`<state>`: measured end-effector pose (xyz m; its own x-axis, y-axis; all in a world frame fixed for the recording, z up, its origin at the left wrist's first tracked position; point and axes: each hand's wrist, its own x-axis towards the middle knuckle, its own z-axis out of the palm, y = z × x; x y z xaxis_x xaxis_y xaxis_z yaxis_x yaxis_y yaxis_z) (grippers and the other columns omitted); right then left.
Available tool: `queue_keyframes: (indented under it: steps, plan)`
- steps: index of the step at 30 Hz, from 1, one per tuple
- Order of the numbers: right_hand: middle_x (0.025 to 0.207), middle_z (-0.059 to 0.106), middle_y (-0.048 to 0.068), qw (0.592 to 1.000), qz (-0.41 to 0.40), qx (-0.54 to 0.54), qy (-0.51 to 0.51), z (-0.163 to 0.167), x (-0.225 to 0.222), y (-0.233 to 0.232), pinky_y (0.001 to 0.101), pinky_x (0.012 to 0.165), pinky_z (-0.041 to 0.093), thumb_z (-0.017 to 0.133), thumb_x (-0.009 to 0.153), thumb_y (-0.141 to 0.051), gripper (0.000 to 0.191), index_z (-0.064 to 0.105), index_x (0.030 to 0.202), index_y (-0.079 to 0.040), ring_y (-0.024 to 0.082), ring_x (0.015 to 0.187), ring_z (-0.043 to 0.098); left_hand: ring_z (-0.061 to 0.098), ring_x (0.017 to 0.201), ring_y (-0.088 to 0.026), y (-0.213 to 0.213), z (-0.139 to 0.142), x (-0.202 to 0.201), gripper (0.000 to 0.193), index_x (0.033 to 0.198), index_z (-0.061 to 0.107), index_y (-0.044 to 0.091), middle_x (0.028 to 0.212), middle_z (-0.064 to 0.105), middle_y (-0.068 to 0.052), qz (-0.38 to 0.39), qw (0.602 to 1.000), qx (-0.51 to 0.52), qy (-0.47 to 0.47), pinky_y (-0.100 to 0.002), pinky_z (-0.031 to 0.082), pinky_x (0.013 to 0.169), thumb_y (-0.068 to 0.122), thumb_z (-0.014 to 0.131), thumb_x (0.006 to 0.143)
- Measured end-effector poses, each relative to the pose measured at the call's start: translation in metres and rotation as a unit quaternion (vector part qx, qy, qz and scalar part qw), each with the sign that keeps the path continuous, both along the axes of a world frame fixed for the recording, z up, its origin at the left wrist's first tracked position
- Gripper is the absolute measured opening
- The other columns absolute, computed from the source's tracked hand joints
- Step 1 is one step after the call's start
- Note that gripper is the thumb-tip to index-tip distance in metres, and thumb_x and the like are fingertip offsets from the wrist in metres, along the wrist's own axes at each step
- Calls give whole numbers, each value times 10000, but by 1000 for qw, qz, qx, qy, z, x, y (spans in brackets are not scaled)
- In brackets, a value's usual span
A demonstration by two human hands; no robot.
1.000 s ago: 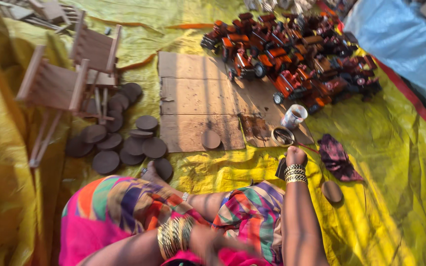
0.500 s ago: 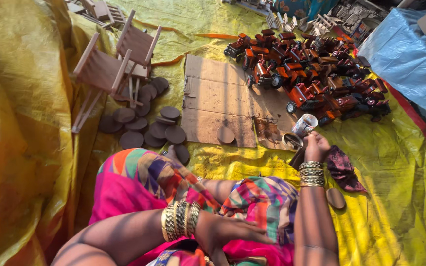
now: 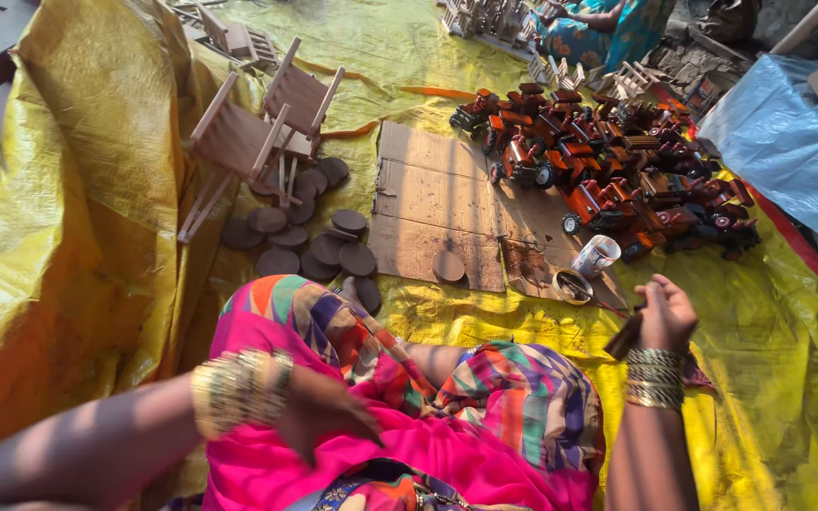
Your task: The person sits on the ground and smooths round wooden discs one at a time, rubbing each disc's surfaces by hand and placing finished discs on the tarp beside them. Wooden toy vehicles and small wooden chairs are visible nearby on the ground.
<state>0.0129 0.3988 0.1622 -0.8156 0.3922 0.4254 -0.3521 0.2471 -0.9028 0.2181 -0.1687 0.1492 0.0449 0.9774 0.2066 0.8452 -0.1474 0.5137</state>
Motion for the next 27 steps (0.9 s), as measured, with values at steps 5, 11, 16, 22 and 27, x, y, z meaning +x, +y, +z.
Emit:
queue_keyframes:
  steps: [5, 11, 16, 22, 27]
  plan:
    - [1015, 714, 68, 995, 63, -50, 67, 31, 36, 0, 194, 734, 525, 620, 1064, -9, 97, 674, 1145, -3, 72, 846, 671, 650, 857, -242, -63, 28, 32, 539, 1057, 688, -79, 946, 735, -172, -62, 928, -249, -270, -327, 529, 827, 459, 667, 1070]
    - [991, 717, 79, 992, 53, -114, 31, 79, 78, -26, 189, 491, 383, 631, 1091, -71, 106, 672, 1189, -69, 43, 573, 508, 611, 997, -98, -34, 72, 67, 425, 1244, 641, -60, 1080, 704, -59, -98, 845, -68, -521, -284, 523, 980, 348, 693, 1134]
    - [1001, 716, 96, 989, 76, -120, 40, 92, 101, -31, 211, 488, 402, 622, 1106, -73, 123, 657, 1223, -62, 52, 549, 501, 475, 1461, -124, 1, 104, 81, 798, 1617, 347, 20, 1491, 543, -45, -63, 809, 124, -572, -321, 333, 1312, 226, 776, 977]
    - [1034, 707, 114, 989, 93, -103, 57, 91, 118, -19, 239, 501, 410, 612, 1140, -41, 127, 631, 1266, -46, 66, 555, 511, 207, 1575, -125, 49, 132, 78, 894, 1657, 14, 118, 1692, 249, -60, -175, 870, 184, -424, -268, 173, 1298, 225, 691, 1083]
    - [1035, 704, 137, 990, 97, -82, 57, 93, 139, 0, 239, 477, 416, 574, 1151, -30, 83, 598, 1231, -27, 85, 519, 516, 372, 1405, -217, 94, 132, 83, 565, 1488, 212, 132, 1518, 384, -89, -181, 907, 240, -295, -318, 318, 1141, 250, 607, 1102]
